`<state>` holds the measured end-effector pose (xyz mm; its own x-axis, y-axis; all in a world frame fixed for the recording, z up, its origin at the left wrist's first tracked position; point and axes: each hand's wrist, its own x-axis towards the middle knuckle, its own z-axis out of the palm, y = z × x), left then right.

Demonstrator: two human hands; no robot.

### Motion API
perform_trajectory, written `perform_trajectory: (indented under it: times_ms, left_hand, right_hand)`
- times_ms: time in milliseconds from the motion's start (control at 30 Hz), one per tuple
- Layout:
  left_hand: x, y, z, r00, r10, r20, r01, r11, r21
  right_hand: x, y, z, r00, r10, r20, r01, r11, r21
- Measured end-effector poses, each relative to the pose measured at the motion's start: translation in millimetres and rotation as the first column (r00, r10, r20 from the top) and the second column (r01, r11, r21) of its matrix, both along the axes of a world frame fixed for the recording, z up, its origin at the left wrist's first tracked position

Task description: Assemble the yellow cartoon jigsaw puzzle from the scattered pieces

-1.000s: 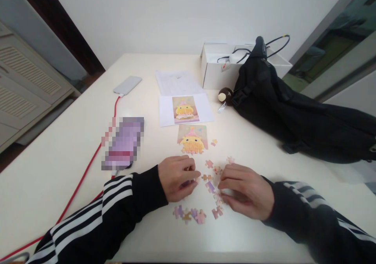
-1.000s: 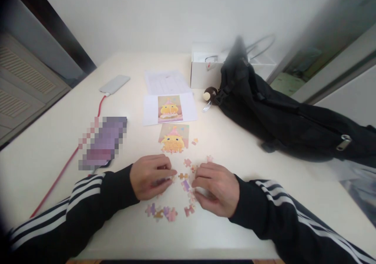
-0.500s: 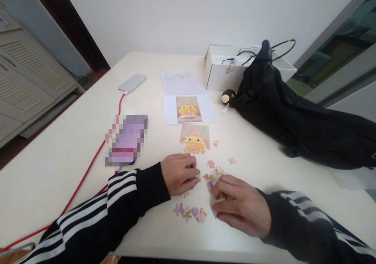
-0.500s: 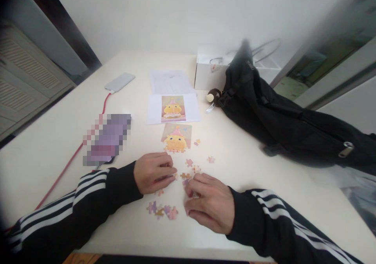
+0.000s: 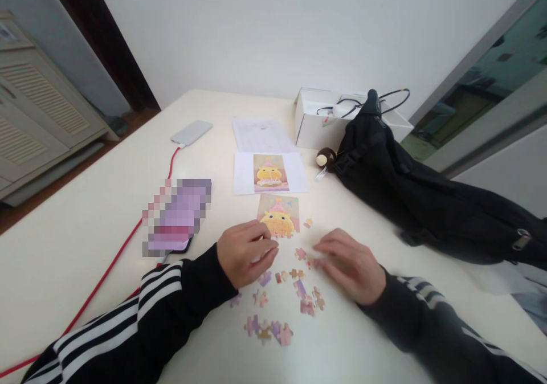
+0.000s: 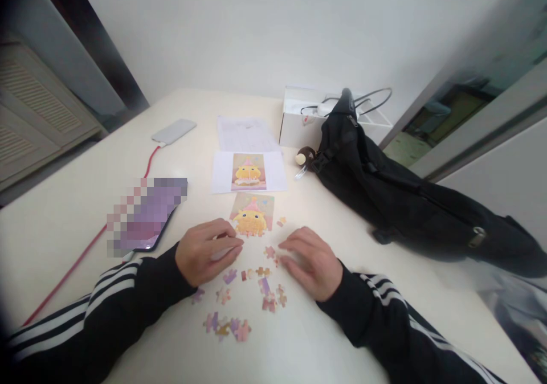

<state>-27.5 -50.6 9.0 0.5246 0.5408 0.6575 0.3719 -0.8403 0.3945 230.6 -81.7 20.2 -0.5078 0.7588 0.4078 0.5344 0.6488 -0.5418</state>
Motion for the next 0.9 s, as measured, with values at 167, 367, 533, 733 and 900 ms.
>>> perform_trajectory:
  times_ms: [167, 367, 533, 733, 900]
  left_hand:
    - [-1.6, 7.1, 1.6, 0.974, 0.145, 0.174, -0.129, 0.987, -0.100]
    - [-0.6, 10.5, -8.3, 0.976, 0.148, 0.157, -0.130, 0.984, -0.124]
    - [-1.8, 13.7, -11.9, 0.983, 0.152, 0.108, -0.147, 0.988, -0.049]
    - [-0.4, 20.2, -21.4, 0.991, 0.133, 0.030, -0.131, 0.989, -0.066]
    - [0.9, 20.6, -23.0, 0.992, 0.112, -0.057, -0.116, 0.991, -0.063]
  right_hand:
    - [-1.3, 46.7, -8.3, 0.912, -0.363, 0.190, 0.354, 0.932, 0.082]
    - [-2.5, 60.5, -13.8, 0.922, -0.253, 0.293, 0.257, 0.966, 0.025]
    - [13.5, 56.4, -16.5, 0.949, -0.252, 0.187, 0.248, 0.968, 0.048]
    - [6.6, 51.9, -14.3, 0.964, -0.215, 0.159, 0.208, 0.976, 0.060]
    - [-14.3, 43.3, -18.7, 0.990, -0.101, 0.097, 0.089, 0.988, 0.123]
